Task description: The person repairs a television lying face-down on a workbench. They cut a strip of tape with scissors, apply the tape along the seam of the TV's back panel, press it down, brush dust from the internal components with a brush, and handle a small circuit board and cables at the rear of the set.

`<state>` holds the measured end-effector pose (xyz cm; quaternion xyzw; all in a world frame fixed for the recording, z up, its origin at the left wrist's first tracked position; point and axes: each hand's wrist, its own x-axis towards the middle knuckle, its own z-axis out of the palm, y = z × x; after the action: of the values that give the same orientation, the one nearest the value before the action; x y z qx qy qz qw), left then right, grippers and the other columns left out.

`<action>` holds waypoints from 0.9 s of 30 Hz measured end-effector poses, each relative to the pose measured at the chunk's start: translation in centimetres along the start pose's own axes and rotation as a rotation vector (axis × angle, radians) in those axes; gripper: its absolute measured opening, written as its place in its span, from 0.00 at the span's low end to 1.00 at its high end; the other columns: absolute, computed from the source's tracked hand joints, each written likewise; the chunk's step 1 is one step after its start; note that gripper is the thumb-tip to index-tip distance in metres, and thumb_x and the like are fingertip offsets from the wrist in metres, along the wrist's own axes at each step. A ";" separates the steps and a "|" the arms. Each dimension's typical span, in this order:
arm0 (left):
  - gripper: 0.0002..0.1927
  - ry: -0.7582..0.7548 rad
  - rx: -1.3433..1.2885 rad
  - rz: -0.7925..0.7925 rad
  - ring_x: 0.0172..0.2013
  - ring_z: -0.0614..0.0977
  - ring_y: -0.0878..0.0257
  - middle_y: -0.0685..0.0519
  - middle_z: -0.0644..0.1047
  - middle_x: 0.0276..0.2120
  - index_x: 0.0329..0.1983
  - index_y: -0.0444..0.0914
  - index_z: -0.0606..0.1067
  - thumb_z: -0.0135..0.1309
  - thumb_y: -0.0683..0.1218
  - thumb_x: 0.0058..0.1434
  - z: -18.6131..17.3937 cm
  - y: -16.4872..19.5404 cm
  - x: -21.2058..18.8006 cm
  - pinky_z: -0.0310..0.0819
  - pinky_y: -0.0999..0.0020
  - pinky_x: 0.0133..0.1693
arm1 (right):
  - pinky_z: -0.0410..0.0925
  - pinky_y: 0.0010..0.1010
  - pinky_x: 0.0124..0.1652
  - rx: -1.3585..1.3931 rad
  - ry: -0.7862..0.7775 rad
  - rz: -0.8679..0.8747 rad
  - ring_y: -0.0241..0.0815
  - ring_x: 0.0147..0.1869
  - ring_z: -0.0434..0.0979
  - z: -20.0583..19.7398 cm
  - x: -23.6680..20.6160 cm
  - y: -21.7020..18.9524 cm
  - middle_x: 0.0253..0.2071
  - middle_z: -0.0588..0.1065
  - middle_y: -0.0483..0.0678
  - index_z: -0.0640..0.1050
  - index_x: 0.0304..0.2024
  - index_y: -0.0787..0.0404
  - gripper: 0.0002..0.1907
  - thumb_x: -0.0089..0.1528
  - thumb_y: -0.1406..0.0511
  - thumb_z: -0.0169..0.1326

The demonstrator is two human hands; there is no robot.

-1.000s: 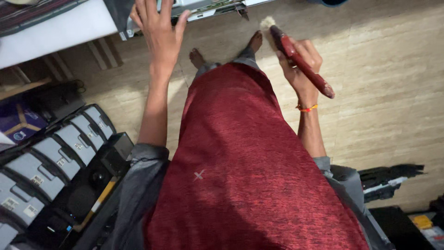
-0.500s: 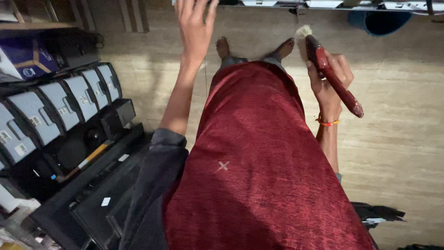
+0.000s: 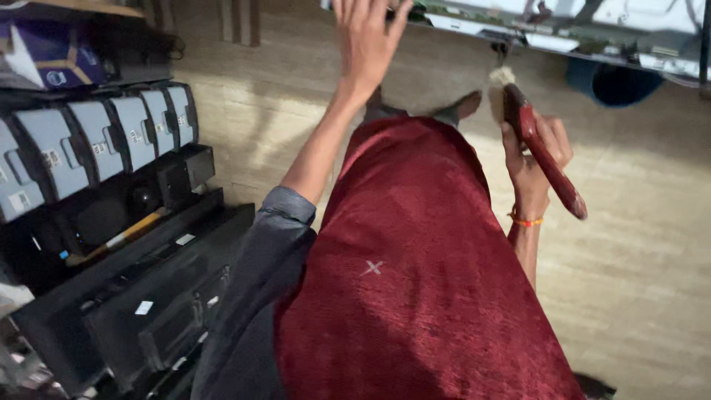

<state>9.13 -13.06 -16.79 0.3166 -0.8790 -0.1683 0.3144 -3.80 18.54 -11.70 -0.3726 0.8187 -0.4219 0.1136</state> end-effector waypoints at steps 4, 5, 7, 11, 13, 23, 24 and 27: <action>0.10 -0.045 -0.061 -0.030 0.43 0.75 0.49 0.51 0.74 0.35 0.35 0.39 0.74 0.63 0.48 0.63 -1.7 1.0 1.2 0.62 0.50 0.47 | 0.68 0.33 0.38 -0.005 0.039 -0.060 0.44 0.38 0.74 -0.6 1.2 -0.4 0.40 0.74 0.52 0.81 0.53 0.69 0.17 0.65 0.70 0.71; 0.11 -0.043 -0.068 -0.032 0.42 0.74 0.49 0.51 0.73 0.35 0.34 0.39 0.74 0.63 0.48 0.62 -2.0 1.1 1.3 0.62 0.51 0.46 | 0.68 0.34 0.40 -0.006 0.059 -0.088 0.46 0.40 0.74 -0.7 1.4 -0.3 0.40 0.74 0.53 0.80 0.53 0.70 0.17 0.65 0.70 0.71; 0.11 -0.022 -0.101 -0.040 0.43 0.74 0.50 0.50 0.73 0.36 0.34 0.39 0.73 0.63 0.48 0.63 -2.3 1.2 1.2 0.63 0.52 0.47 | 0.69 0.33 0.43 0.020 0.064 -0.101 0.47 0.42 0.75 -1.0 1.6 0.2 0.41 0.75 0.53 0.80 0.49 0.70 0.14 0.67 0.69 0.71; 0.08 0.077 -0.193 -0.045 0.43 0.76 0.50 0.52 0.75 0.36 0.35 0.39 0.74 0.62 0.44 0.65 -3.1 1.1 0.3 0.67 0.54 0.49 | 0.67 0.32 0.46 0.055 0.085 -0.009 0.43 0.43 0.73 -3.4 2.7 2.1 0.39 0.75 0.51 0.79 0.47 0.70 0.14 0.67 0.68 0.70; 0.02 0.042 -0.249 -0.191 0.39 0.78 0.55 0.50 0.76 0.39 0.42 0.37 0.77 0.59 0.41 0.69 -4.4 1.1 -0.5 0.74 0.61 0.41 | 0.65 0.30 0.47 0.247 0.175 0.151 0.39 0.44 0.69 -6.2 4.0 3.3 0.39 0.72 0.47 0.76 0.46 0.69 0.13 0.67 0.69 0.69; 0.03 0.012 -0.290 -0.271 0.38 0.75 0.59 0.49 0.74 0.39 0.45 0.32 0.75 0.56 0.39 0.74 -7.7 4.4 -1.1 0.71 0.64 0.44 | 0.69 0.36 0.60 0.151 0.472 0.019 0.41 0.55 0.73 -17.1 11.1 14.4 0.53 0.74 0.52 0.76 0.55 0.72 0.16 0.70 0.72 0.68; 0.03 0.009 -0.293 -0.254 0.38 0.75 0.59 0.49 0.74 0.39 0.45 0.32 0.75 0.56 0.39 0.74 -7.7 5.0 -0.9 0.71 0.64 0.43 | 0.69 0.36 0.58 0.163 0.432 0.147 0.40 0.54 0.72 -17.7 11.3 15.5 0.52 0.74 0.51 0.76 0.54 0.71 0.19 0.67 0.70 0.70; 0.03 0.014 -0.286 -0.238 0.38 0.76 0.60 0.49 0.75 0.39 0.46 0.32 0.76 0.56 0.38 0.74 -8.3 7.0 -0.8 0.72 0.65 0.43 | 0.70 0.35 0.51 0.148 0.523 0.462 0.39 0.48 0.73 -20.5 12.1 16.3 0.46 0.78 0.50 0.77 0.49 0.69 0.20 0.60 0.66 0.71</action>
<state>11.96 -8.17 -7.47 0.3717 -0.8001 -0.3257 0.3401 -30.88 28.40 -10.16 -0.0478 0.8499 -0.5244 0.0195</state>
